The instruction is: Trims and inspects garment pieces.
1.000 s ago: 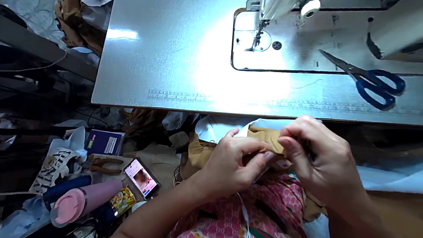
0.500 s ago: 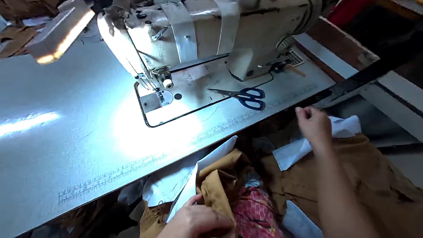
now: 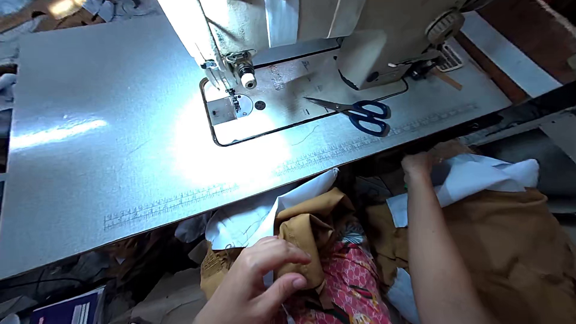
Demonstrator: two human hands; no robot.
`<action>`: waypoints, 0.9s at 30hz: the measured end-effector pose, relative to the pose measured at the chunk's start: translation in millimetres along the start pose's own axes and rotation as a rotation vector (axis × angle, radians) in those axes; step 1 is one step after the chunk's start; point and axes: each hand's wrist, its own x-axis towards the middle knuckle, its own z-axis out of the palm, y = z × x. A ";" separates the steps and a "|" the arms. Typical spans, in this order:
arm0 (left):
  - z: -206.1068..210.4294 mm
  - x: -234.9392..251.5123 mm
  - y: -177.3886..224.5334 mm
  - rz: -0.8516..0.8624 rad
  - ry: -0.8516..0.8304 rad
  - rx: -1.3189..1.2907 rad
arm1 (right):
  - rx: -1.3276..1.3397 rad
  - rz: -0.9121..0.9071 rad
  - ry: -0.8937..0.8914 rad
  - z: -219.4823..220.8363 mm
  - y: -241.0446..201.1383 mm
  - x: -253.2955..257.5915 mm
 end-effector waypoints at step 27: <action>-3.4 0.1 18.5 -0.340 0.282 -0.291 | 0.423 -1.184 -0.776 2.3 -76.7 -244.8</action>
